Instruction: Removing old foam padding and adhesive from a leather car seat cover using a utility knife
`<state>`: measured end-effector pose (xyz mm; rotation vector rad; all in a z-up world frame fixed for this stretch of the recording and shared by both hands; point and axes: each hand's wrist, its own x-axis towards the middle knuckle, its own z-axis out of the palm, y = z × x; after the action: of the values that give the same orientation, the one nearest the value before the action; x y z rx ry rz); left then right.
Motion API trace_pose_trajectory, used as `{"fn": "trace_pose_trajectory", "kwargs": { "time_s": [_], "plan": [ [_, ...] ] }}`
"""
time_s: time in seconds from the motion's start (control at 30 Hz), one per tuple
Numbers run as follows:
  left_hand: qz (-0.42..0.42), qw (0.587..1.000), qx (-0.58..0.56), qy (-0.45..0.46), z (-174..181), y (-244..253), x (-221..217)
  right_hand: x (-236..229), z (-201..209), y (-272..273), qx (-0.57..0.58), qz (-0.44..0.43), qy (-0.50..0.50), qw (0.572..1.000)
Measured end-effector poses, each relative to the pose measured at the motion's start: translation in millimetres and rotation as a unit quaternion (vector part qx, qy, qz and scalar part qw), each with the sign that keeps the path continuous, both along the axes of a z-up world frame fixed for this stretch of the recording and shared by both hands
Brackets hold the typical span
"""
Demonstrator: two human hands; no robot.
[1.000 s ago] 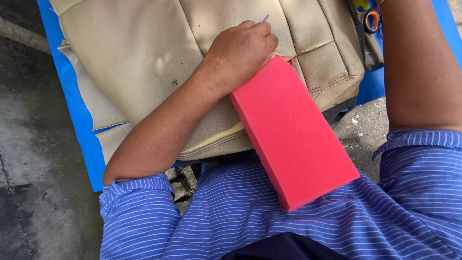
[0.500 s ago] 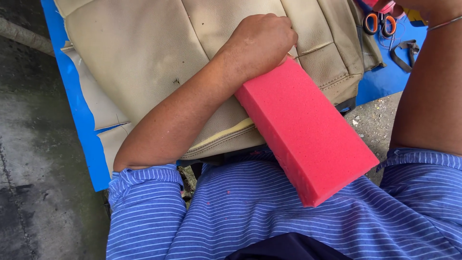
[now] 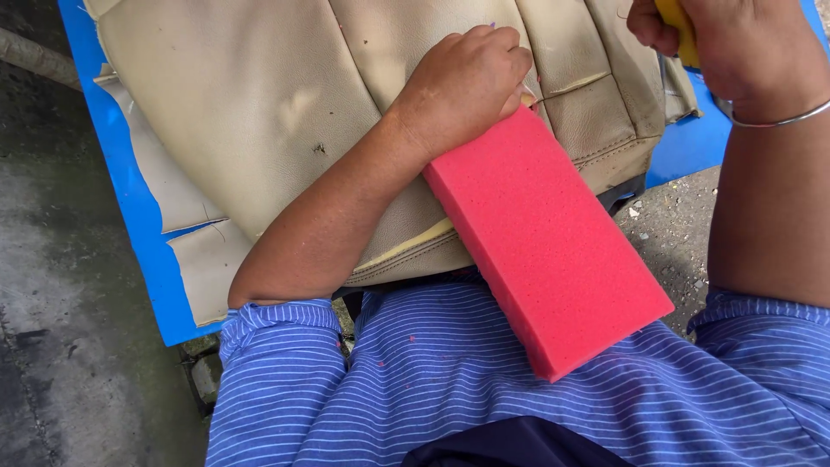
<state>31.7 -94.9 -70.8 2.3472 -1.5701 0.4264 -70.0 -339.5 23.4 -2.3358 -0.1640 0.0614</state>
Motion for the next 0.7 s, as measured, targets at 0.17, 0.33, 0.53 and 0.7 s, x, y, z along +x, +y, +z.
{"fn": "trace_pose_trajectory", "kwargs": {
  "time_s": [0.17,0.33,0.53,0.7],
  "plan": [
    [0.004,1.0,0.002,0.005,6,3,-2,23,-43,-6,0.317,-0.051,0.085,0.943],
    [0.002,1.0,-0.002,0.008,6,5,-2,19,-46,-4,0.288,-0.005,0.018,0.957],
    [0.008,1.0,-0.008,0.006,5,5,-3,24,-58,-62,-0.219,-0.031,0.026,0.975],
    [0.007,1.0,-0.021,0.008,8,6,-4,50,-80,-99,-0.336,0.005,0.18,0.925]
  ]
}}
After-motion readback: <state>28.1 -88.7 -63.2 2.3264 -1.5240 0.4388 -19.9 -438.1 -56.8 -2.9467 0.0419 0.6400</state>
